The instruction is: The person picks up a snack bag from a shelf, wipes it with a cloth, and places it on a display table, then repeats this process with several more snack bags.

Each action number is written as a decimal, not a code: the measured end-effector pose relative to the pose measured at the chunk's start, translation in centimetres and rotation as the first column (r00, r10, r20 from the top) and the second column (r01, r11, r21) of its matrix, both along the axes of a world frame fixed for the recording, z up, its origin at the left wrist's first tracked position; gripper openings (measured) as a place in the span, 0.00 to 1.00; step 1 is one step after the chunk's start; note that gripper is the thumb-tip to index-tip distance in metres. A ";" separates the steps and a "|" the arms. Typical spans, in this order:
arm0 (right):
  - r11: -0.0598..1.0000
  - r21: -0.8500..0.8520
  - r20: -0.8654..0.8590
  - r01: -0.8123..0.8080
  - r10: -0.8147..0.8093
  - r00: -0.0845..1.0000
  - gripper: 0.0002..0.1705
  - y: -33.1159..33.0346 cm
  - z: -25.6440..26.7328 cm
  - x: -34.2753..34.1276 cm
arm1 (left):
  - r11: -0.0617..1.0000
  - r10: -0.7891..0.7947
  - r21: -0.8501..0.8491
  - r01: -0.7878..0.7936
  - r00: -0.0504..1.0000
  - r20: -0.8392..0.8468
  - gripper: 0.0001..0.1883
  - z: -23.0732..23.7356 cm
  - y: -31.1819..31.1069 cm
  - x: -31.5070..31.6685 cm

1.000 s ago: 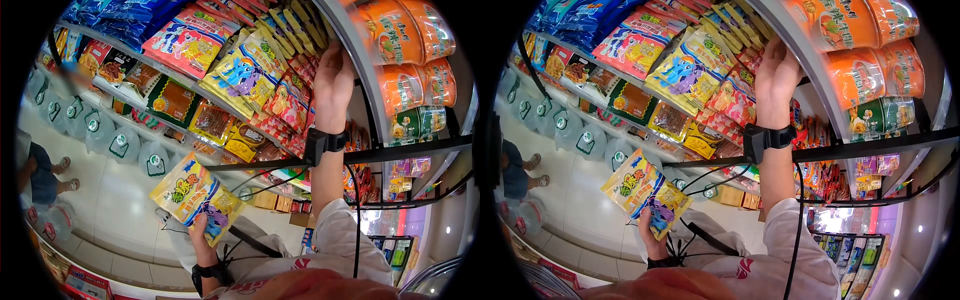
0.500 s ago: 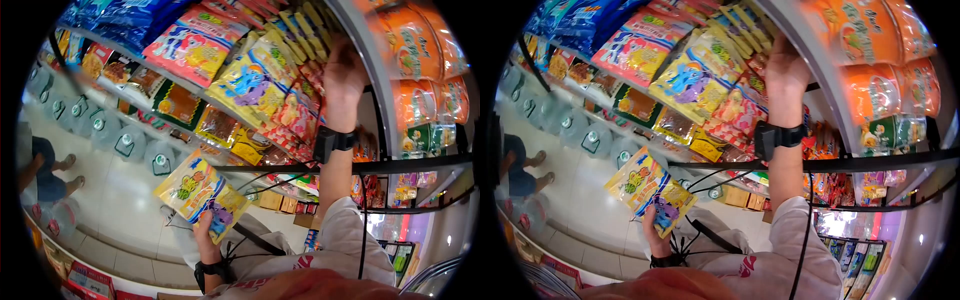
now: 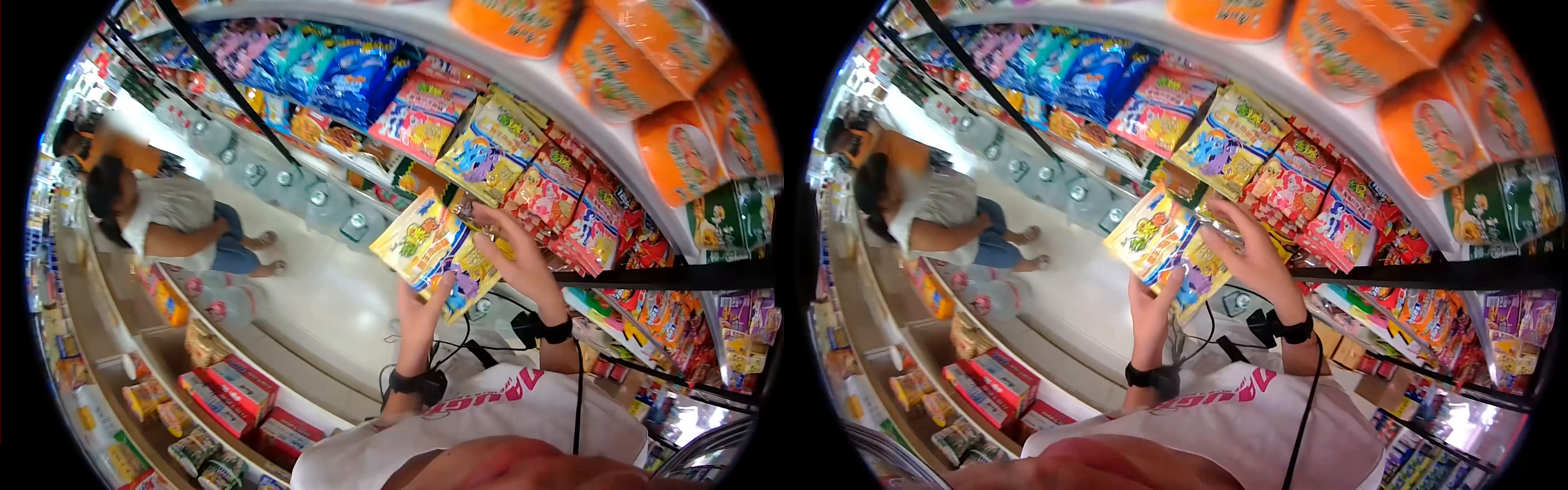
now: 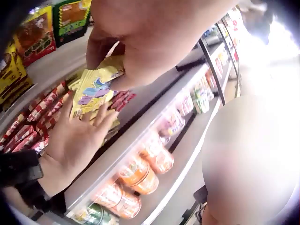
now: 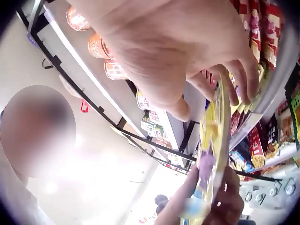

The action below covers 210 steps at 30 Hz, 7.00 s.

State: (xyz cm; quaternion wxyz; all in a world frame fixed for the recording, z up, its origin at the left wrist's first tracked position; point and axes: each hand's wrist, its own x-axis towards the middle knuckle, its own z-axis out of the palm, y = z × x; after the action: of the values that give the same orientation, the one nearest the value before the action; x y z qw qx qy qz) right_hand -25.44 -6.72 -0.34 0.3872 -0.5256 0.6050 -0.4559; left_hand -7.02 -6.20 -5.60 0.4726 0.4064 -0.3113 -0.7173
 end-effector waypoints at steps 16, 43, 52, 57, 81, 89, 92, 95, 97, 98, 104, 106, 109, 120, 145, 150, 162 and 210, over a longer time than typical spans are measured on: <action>0.918 -0.200 0.361 0.343 -0.256 0.897 0.39 -3.1 0.4 -3.2 | 0.580 0.234 -0.742 0.336 0.803 0.548 0.30 6.5 -10.6 -5.1; 0.912 -0.383 -0.266 0.150 -0.264 0.927 0.13 4.0 1.2 2.4 | 0.581 -0.139 -0.544 0.605 0.733 0.666 0.13 9.7 -1.1 4.0; 0.958 -0.206 -0.040 0.199 -0.212 0.977 0.10 16.8 1.0 5.2 | 0.532 -0.141 -0.737 0.418 0.901 0.409 0.04 16.3 5.3 5.8; 0.858 -0.301 -0.058 0.415 -0.451 0.891 0.10 26.6 4.8 2.2 | 0.093 -0.509 -0.962 0.256 0.843 0.175 0.10 24.5 12.5 0.0; -0.709 -0.296 0.185 0.640 -0.700 -0.690 0.11 100.6 4.7 3.5 | -0.384 -0.529 -0.763 -0.521 -0.553 0.644 0.12 28.7 84.2 -28.8; -0.929 -0.295 0.223 -0.224 0.161 -0.961 0.12 103.8 5.9 15.8 | -0.689 -0.337 -0.704 -0.170 -0.785 0.519 0.03 22.0 98.5 -37.1; -0.799 -0.341 0.274 -0.495 0.420 -0.865 0.11 103.8 5.8 18.3 | -0.716 -0.308 -0.680 -0.160 -0.802 0.512 0.03 21.1 103.8 -39.6; -0.690 -0.378 0.245 -0.617 0.568 -0.786 0.10 103.6 6.9 20.1 | -0.710 -0.181 -0.660 -0.245 -0.843 0.507 0.03 20.1 109.1 -40.7; -0.607 -0.420 0.263 -0.674 0.630 -0.731 0.11 104.8 7.8 22.0 | -0.709 -0.129 -0.650 -0.274 -0.855 0.502 0.04 19.6 112.7 -39.5; -0.565 -0.446 0.264 -0.694 0.658 -0.705 0.11 105.4 8.4 22.9 | -0.712 -0.099 -0.637 -0.296 -0.856 0.508 0.04 19.3 114.6 -38.6; -0.372 -0.540 0.189 -0.755 0.820 -0.540 0.14 111.4 9.3 27.6 | -0.704 -0.077 -0.606 -0.370 -0.809 0.583 0.07 19.5 120.8 -32.6; -0.360 -0.577 0.092 -0.733 0.863 -0.496 0.18 114.5 9.2 30.4 | -0.700 -0.057 -0.601 -0.386 -0.808 0.586 0.09 20.1 122.2 -31.3; -0.323 -0.639 -0.037 -0.698 0.920 -0.391 0.23 119.9 9.5 35.0 | -0.711 -0.047 -0.583 -0.393 -0.801 0.597 0.09 21.2 124.6 -28.8; -0.702 -0.414 -0.462 -0.579 0.710 -0.531 0.24 126.7 6.0 56.8 | -0.807 0.028 -0.458 -0.373 -0.799 0.600 0.09 19.1 134.4 -27.1; -0.473 -0.094 -0.240 0.876 -0.843 -0.480 0.17 163.6 12.1 -23.6 | -0.490 -0.818 -0.864 0.112 -0.402 0.412 0.32 14.4 150.6 -60.3; -0.092 -0.059 -0.150 0.994 -0.984 -0.100 0.24 167.5 9.9 -34.4 | -0.740 -0.673 -0.587 0.330 -0.353 0.650 0.31 13.5 149.5 -65.1; 0.408 -0.022 0.083 0.913 -0.909 0.409 0.27 183.4 6.5 -50.1 | -0.349 -0.648 -0.587 0.730 0.264 0.714 0.14 12.9 159.5 -68.5; 0.936 -0.142 -0.011 0.323 -0.328 0.945 0.12 173.0 7.1 -69.1 | 0.635 -0.111 -0.580 0.510 0.804 0.584 0.12 13.3 159.2 -67.1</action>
State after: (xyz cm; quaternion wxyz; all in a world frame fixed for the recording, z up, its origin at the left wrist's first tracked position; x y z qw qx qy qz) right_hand -94.53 166.28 6.79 0.2586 -0.4515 0.6574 -0.5451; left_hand -74.11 152.98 7.67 0.3590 0.2976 -0.7421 -0.4815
